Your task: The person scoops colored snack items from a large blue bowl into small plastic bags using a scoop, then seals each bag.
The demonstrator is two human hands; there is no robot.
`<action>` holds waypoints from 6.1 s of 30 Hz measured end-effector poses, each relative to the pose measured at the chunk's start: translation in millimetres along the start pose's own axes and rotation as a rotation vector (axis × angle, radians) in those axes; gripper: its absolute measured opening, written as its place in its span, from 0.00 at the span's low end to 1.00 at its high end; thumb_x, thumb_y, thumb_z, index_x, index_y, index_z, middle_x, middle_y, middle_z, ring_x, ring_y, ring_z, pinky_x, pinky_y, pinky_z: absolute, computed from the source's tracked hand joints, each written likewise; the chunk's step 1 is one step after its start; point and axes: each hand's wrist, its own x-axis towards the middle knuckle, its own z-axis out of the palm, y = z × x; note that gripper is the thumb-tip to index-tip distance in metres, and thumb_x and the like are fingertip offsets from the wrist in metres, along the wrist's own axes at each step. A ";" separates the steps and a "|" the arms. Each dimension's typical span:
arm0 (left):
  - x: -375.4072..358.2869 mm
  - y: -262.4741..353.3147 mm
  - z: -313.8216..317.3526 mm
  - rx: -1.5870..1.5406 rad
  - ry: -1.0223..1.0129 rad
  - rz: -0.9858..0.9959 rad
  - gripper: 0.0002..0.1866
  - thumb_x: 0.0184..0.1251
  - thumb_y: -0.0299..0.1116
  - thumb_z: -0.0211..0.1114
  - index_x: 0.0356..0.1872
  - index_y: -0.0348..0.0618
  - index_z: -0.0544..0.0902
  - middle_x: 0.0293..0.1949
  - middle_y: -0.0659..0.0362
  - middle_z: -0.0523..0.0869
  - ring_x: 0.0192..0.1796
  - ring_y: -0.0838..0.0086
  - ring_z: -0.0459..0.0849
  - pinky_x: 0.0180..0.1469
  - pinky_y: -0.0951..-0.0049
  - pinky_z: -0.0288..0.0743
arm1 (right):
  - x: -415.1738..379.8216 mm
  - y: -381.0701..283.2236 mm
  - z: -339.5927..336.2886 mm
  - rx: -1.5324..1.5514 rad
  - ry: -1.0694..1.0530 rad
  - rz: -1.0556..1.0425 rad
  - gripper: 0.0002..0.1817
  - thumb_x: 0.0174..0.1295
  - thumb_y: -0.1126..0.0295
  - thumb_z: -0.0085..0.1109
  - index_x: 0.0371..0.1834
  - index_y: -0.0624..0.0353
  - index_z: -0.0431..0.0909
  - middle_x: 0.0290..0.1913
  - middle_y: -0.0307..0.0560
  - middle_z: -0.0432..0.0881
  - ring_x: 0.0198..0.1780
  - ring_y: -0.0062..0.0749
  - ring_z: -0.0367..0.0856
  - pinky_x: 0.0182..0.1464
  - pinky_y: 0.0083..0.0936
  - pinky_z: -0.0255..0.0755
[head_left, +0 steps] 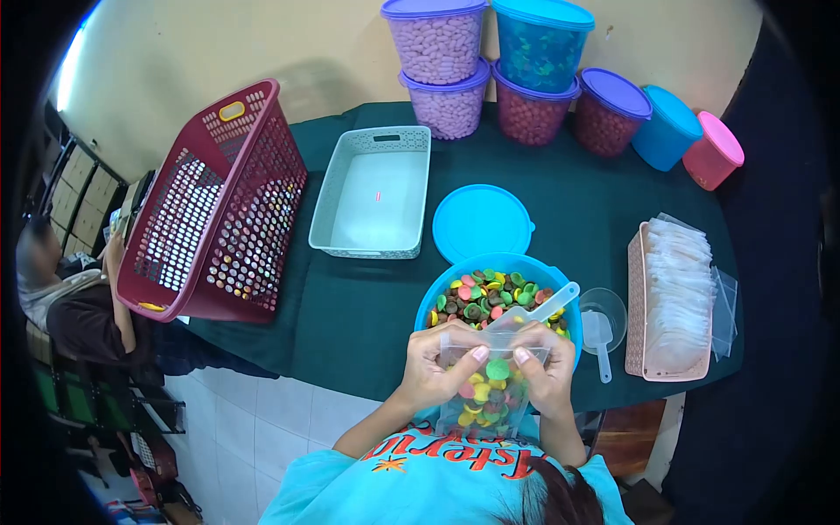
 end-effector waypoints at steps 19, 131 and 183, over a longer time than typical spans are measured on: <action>-24.7 16.0 -5.6 -0.056 -0.062 0.015 0.10 0.50 0.26 0.65 0.35 0.34 0.81 0.34 0.51 0.83 0.39 0.68 0.81 0.43 0.70 0.73 | -10.2 -5.0 21.8 0.006 -0.066 0.002 0.10 0.48 0.74 0.63 0.33 0.64 0.75 0.33 0.45 0.77 0.35 0.27 0.76 0.40 0.22 0.68; -216.0 51.4 -294.8 -0.124 0.295 -0.254 0.15 0.64 0.33 0.54 0.48 0.36 0.75 0.45 0.54 0.80 0.49 0.71 0.77 0.54 0.71 0.68 | -2.6 10.2 270.5 0.209 -0.356 0.106 0.16 0.55 0.73 0.51 0.45 0.72 0.70 0.41 0.57 0.79 0.41 0.36 0.80 0.46 0.28 0.74; -4.6 -72.1 285.2 0.113 -1.033 -0.015 0.34 0.60 0.37 0.58 0.64 0.36 0.54 0.63 0.46 0.61 0.66 0.58 0.58 0.65 0.63 0.52 | -179.9 -16.9 -245.0 -0.429 0.976 0.161 0.04 0.49 0.76 0.63 0.25 0.63 0.77 0.19 0.43 0.79 0.25 0.21 0.77 0.42 0.23 0.71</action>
